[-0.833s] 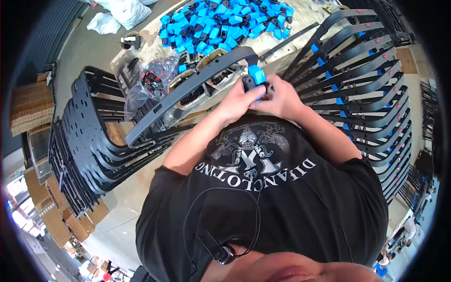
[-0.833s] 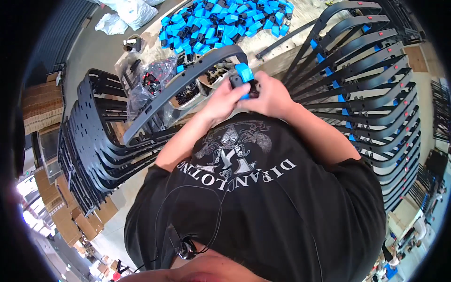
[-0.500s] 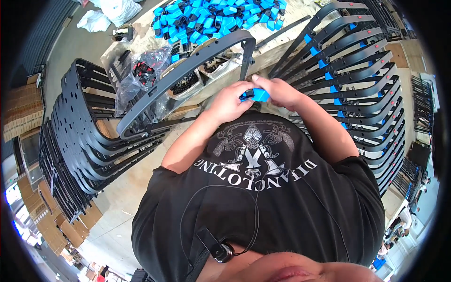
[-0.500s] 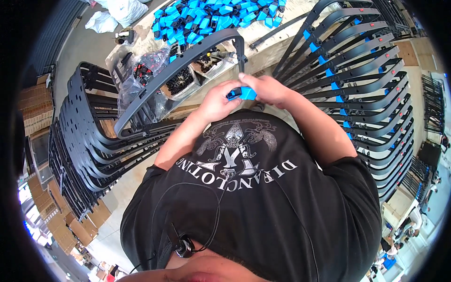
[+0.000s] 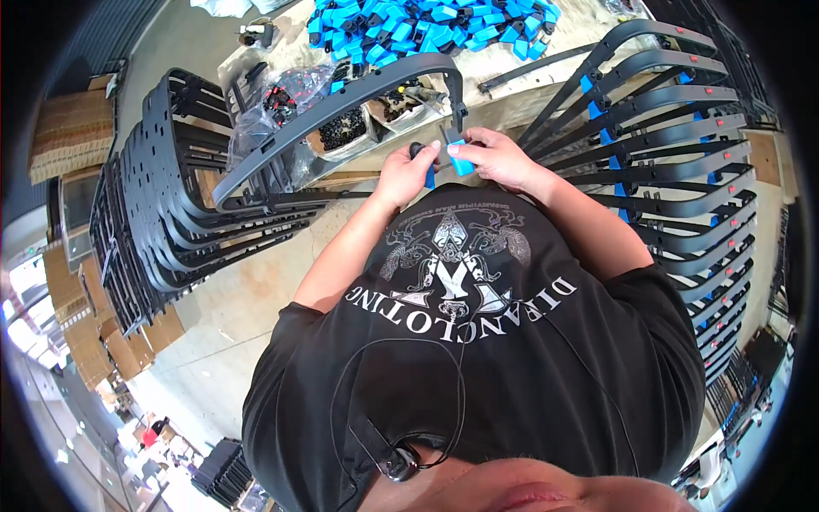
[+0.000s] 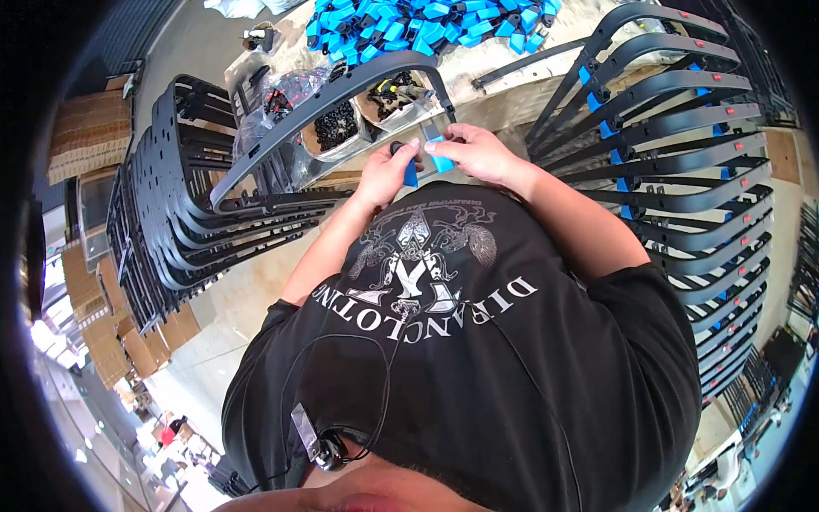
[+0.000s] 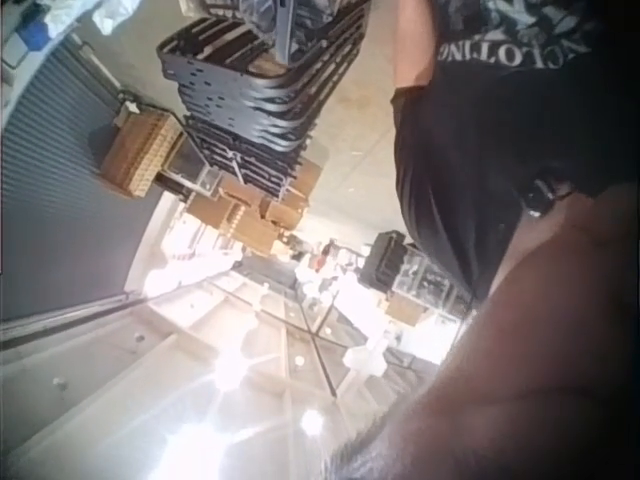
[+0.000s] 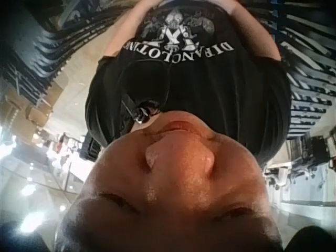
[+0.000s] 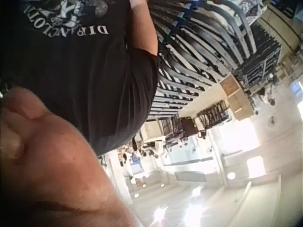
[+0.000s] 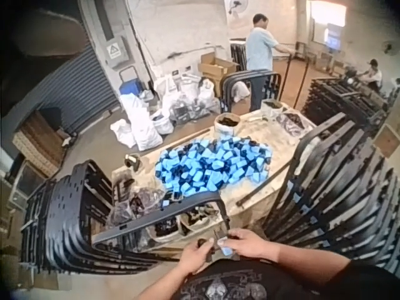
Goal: Assembling metal frames by attaching blue plastic protective components and securing them with bolts and a wrench.
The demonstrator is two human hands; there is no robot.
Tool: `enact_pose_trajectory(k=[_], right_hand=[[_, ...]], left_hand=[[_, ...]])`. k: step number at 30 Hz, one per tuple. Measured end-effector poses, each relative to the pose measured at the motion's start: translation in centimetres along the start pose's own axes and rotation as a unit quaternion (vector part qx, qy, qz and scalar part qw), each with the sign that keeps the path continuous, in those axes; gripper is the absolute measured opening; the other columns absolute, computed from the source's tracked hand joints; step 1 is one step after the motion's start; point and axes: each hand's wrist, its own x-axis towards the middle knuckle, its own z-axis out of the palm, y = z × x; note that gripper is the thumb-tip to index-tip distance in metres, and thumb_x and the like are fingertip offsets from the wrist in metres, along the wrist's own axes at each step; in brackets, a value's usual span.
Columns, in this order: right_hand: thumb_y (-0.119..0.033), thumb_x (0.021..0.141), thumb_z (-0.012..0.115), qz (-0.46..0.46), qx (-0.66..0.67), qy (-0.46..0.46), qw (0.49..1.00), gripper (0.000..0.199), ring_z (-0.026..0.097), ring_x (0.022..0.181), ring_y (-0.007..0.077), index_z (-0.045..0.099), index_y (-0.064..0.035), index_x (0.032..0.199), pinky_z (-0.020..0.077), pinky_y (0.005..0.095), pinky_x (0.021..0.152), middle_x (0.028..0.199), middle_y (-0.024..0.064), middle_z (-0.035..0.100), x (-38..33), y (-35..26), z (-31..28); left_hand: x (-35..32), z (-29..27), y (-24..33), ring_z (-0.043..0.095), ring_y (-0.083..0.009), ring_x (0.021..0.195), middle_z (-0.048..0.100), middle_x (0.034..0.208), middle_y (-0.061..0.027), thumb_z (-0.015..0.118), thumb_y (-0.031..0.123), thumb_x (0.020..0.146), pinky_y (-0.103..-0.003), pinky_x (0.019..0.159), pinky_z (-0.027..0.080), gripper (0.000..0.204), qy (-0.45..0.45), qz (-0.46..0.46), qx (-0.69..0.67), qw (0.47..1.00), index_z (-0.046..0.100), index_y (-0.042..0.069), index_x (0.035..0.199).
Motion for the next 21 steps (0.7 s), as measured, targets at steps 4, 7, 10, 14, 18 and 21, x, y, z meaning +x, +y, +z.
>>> enact_pose_trajectory(k=[4, 7, 10, 14, 18, 21], right_hand=[[-0.034, 0.092, 0.075, -0.067, -0.084, -0.049, 0.993, 0.051, 0.041, 0.059, 0.0025, 0.060, 0.0020, 0.124, 0.0279, 0.0225, 0.048, 0.083, -0.0010, 0.058, 2.5, 2.1, -2.3], [-0.034, 0.092, 0.075, -0.031, -0.067, -0.061, 0.995, 0.047, 0.041, 0.059, 0.0027, 0.061, 0.0011, 0.121, 0.0287, 0.0225, 0.048, 0.081, -0.0021, 0.056, 2.7, 2.1, -3.8], [-0.033, 0.093, 0.074, -0.007, -0.028, -0.054, 0.998, 0.045, 0.041, 0.060, 0.0026, 0.061, 0.0005, 0.120, 0.0279, 0.0220, 0.049, 0.080, -0.0026, 0.055, 3.2, 1.8, -4.9], [-0.039, 0.092, 0.071, -0.067, -0.043, -0.056, 0.995, 0.050, 0.056, 0.073, 0.0105, 0.065, 0.0026, 0.120, 0.0436, 0.0264, 0.061, 0.094, 0.0066, 0.066, 4.5, 3.5, -4.8], [-0.028, 0.100, 0.058, 0.082, 0.159, -0.220, 0.959, 0.035, 0.054, 0.070, 0.0137, 0.063, -0.0005, 0.121, 0.0432, 0.0289, 0.061, 0.083, 0.0044, 0.060, 5.2, 2.5, -7.0], [-0.023, 0.102, 0.050, 0.072, 0.189, -0.168, 0.965, 0.030, 0.053, 0.072, 0.0166, 0.061, -0.0002, 0.118, 0.0446, 0.0310, 0.066, 0.083, 0.0049, 0.057, 4.6, 1.7, -7.2]], left_hand=[[1.5, 2.1, 0.4, 0.055, -0.0077, 0.071, 0.064, 0.082, 0.0003, 0.069, 0.023, 0.093, -0.026, 0.064, 0.047, 0.031, 0.080, 0.041, 0.013, 0.996, 0.067, 0.000, 0.114], [2.1, 3.3, 0.1, 0.054, -0.0080, 0.070, 0.063, 0.082, -0.0004, 0.070, 0.018, 0.091, -0.025, 0.063, 0.047, 0.043, 0.128, 0.069, 0.020, 0.989, 0.059, -0.001, 0.129], [2.6, 4.1, -0.3, 0.060, -0.0130, 0.072, 0.063, 0.094, -0.0069, 0.065, 0.009, 0.091, -0.029, 0.063, 0.051, 0.047, 0.060, 0.041, -0.170, 0.983, 0.052, -0.001, 0.135], [2.3, 4.8, 0.4, 0.061, -0.0142, 0.072, 0.064, 0.100, -0.0079, 0.065, 0.009, 0.093, -0.029, 0.062, 0.052, 0.044, -0.084, -0.081, -0.279, 0.953, 0.053, 0.005, 0.135], [2.4, 5.5, 1.4, 0.059, -0.0119, 0.067, 0.065, 0.088, -0.0027, 0.071, 0.023, 0.095, -0.027, 0.060, 0.050, 0.041, -0.021, -0.037, -0.055, 0.998, 0.057, 0.008, 0.131], [2.1, 5.2, 0.6, 0.061, -0.0114, 0.069, 0.070, 0.093, -0.0055, 0.071, 0.025, 0.096, -0.026, 0.061, 0.050, 0.040, 0.008, -0.004, -0.112, 0.994, 0.060, 0.005, 0.129]])
